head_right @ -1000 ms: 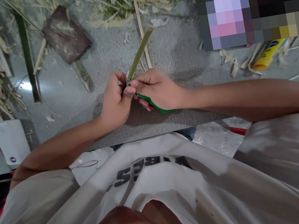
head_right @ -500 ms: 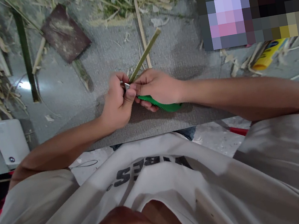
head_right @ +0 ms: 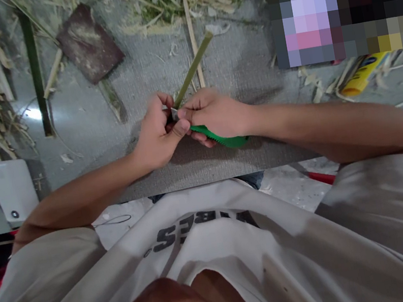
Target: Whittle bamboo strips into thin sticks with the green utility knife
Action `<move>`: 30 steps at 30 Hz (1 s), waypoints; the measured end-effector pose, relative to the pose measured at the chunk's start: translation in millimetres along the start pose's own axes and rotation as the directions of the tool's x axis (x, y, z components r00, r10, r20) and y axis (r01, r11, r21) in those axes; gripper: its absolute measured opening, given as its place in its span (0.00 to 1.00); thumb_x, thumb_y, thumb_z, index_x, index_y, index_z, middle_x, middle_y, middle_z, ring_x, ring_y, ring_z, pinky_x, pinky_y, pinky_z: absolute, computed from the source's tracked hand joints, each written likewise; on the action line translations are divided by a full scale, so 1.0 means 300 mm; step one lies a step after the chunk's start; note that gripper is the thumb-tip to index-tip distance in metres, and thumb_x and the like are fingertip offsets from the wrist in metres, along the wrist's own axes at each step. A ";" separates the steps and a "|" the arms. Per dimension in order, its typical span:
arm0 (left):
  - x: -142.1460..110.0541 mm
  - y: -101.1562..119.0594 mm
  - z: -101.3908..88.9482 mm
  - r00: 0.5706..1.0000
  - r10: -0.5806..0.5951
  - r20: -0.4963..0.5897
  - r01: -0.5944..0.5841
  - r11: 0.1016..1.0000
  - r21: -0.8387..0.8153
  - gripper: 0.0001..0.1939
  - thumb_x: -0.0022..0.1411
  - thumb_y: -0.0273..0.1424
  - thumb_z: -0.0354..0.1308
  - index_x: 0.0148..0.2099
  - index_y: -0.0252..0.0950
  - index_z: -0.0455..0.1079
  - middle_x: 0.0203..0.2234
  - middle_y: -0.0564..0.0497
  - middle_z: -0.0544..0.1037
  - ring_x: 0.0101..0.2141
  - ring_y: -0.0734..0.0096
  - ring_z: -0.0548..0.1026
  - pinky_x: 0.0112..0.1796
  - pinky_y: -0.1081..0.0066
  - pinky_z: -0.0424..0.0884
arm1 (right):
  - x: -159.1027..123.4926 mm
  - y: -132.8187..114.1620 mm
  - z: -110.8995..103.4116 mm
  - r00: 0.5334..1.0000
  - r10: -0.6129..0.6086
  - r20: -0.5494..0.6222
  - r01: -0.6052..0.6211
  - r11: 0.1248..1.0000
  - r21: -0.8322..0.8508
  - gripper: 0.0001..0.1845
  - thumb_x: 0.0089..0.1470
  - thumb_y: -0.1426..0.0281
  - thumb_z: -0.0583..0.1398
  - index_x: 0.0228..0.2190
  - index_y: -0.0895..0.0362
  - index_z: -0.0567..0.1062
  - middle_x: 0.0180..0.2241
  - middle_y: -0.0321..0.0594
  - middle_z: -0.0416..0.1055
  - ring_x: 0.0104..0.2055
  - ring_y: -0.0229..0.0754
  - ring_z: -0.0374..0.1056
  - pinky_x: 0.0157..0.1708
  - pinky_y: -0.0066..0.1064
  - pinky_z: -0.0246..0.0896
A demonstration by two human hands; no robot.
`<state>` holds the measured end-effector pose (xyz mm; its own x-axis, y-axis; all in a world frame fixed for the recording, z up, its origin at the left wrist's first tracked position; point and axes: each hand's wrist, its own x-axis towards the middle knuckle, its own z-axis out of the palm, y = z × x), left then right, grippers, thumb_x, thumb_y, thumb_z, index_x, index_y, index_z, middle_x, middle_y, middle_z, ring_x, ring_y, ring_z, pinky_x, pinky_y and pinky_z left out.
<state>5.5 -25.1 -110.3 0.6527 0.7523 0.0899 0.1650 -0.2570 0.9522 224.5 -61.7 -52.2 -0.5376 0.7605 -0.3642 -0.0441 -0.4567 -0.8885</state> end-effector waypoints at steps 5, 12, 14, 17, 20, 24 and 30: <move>-0.010 0.001 0.011 1.000 -0.001 -0.016 0.001 1.000 0.008 0.30 0.73 0.63 0.64 0.53 0.44 0.62 0.28 0.58 0.71 0.30 0.66 0.76 0.33 0.64 0.68 | 0.003 -0.013 -0.004 0.997 0.067 0.043 -0.068 0.997 0.033 0.32 0.73 0.47 0.70 0.27 0.56 0.71 0.20 0.36 0.65 0.19 0.36 0.63 0.18 0.30 0.63; -0.004 0.005 0.017 0.996 0.018 -0.091 -0.014 0.999 0.042 0.27 0.77 0.62 0.59 0.52 0.45 0.62 0.28 0.56 0.73 0.30 0.65 0.75 0.33 0.63 0.69 | 0.007 -0.001 -0.016 0.997 -0.073 0.002 0.073 0.997 0.028 0.35 0.68 0.40 0.71 0.29 0.56 0.71 0.20 0.34 0.67 0.18 0.36 0.64 0.17 0.28 0.61; 0.004 0.006 0.015 0.996 0.021 -0.092 -0.017 0.999 0.046 0.25 0.78 0.60 0.59 0.51 0.45 0.62 0.28 0.56 0.73 0.30 0.65 0.75 0.33 0.62 0.70 | 0.007 -0.004 -0.019 0.996 -0.081 -0.037 0.082 0.996 0.019 0.35 0.69 0.40 0.71 0.29 0.56 0.71 0.20 0.34 0.66 0.18 0.36 0.64 0.17 0.28 0.62; 0.011 0.006 0.014 0.996 0.006 -0.093 0.000 0.998 0.059 0.23 0.78 0.58 0.61 0.50 0.45 0.62 0.30 0.56 0.73 0.32 0.64 0.75 0.34 0.61 0.70 | 0.005 -0.009 -0.026 0.991 -0.094 -0.097 0.096 0.995 0.015 0.32 0.70 0.43 0.71 0.30 0.57 0.74 0.21 0.36 0.67 0.19 0.37 0.65 0.18 0.29 0.64; 0.006 -0.002 0.019 0.997 0.002 -0.078 0.001 0.999 0.049 0.22 0.78 0.54 0.64 0.52 0.45 0.61 0.32 0.55 0.73 0.32 0.66 0.75 0.34 0.62 0.70 | 0.005 -0.013 -0.036 0.999 -0.043 -0.031 0.044 0.998 0.041 0.33 0.68 0.44 0.72 0.28 0.57 0.74 0.21 0.37 0.67 0.19 0.38 0.64 0.17 0.30 0.63; -0.006 0.001 0.026 0.999 -0.022 -0.041 0.024 0.999 0.039 0.22 0.77 0.49 0.68 0.54 0.44 0.61 0.32 0.57 0.72 0.31 0.68 0.75 0.33 0.64 0.68 | 0.006 -0.014 -0.054 0.994 0.032 0.101 -0.039 0.997 0.059 0.32 0.69 0.44 0.72 0.29 0.58 0.76 0.19 0.36 0.66 0.18 0.38 0.65 0.17 0.29 0.63; 0.003 0.040 0.019 0.991 -0.131 -0.027 0.132 0.991 0.029 0.19 0.79 0.46 0.65 0.53 0.44 0.59 0.32 0.57 0.70 0.33 0.68 0.75 0.36 0.65 0.67 | 0.006 -0.039 -0.077 0.998 0.018 0.060 -0.021 0.998 0.051 0.30 0.70 0.49 0.73 0.30 0.61 0.76 0.20 0.37 0.68 0.18 0.37 0.66 0.18 0.28 0.65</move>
<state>12.2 -31.2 -100.4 0.6052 0.7956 -0.0275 0.2708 -0.1732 0.9469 243.5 -44.3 -48.8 -0.5878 0.7230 -0.3630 -0.0752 -0.4956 -0.8653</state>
